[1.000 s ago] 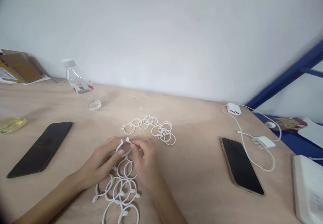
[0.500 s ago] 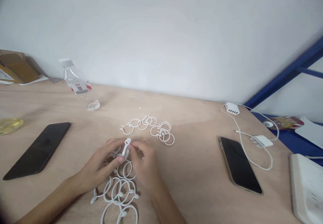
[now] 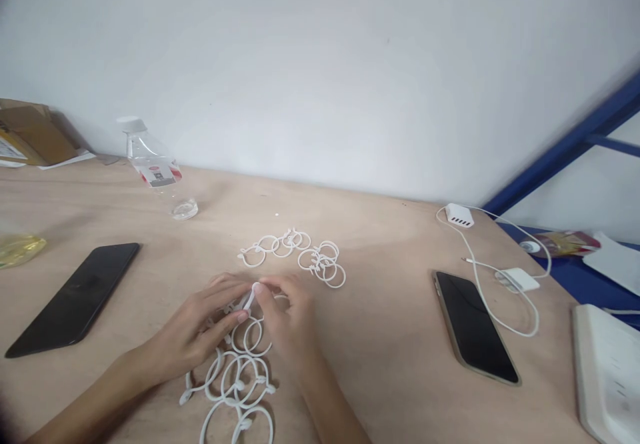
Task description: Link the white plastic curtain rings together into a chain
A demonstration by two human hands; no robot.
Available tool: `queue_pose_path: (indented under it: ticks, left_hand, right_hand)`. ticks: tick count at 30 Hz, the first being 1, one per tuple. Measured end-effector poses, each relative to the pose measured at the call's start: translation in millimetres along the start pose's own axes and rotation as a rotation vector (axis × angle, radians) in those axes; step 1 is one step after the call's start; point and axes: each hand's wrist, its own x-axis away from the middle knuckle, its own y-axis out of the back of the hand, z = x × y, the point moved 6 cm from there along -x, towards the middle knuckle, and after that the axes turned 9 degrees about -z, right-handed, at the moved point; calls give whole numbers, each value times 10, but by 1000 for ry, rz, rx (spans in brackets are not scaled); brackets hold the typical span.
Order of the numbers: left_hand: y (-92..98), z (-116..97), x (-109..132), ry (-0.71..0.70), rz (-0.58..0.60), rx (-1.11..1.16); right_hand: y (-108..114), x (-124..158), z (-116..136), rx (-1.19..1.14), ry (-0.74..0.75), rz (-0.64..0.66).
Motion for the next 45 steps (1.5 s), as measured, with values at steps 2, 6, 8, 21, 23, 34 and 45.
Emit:
queue_pose_path:
  ticks: [2, 6, 8, 21, 23, 34, 45]
  left_hand:
    - [-10, -13, -3, -10, 17, -7]
    - [-27, -27, -4, -6, 23, -6]
    - [-28, -9, 2, 11, 19, 0]
    - [67, 625, -277, 201, -103, -384]
    - [67, 577, -313, 155, -57, -437]
    - [283, 591, -366, 287, -116, -512]
    - [-78, 311, -56, 431, -98, 496]
  right_hand:
    - [-15, 2, -17, 8, 8, 17]
    - [-17, 16, -30, 37, 11, -3]
    - [-21, 23, -17, 37, 30, -5]
    - [22, 1, 45, 41, 110, -33]
    - [23, -2, 32, 39, 111, -38]
    - [35, -7, -16, 58, 97, -85]
    - [3, -23, 11, 54, 114, -28]
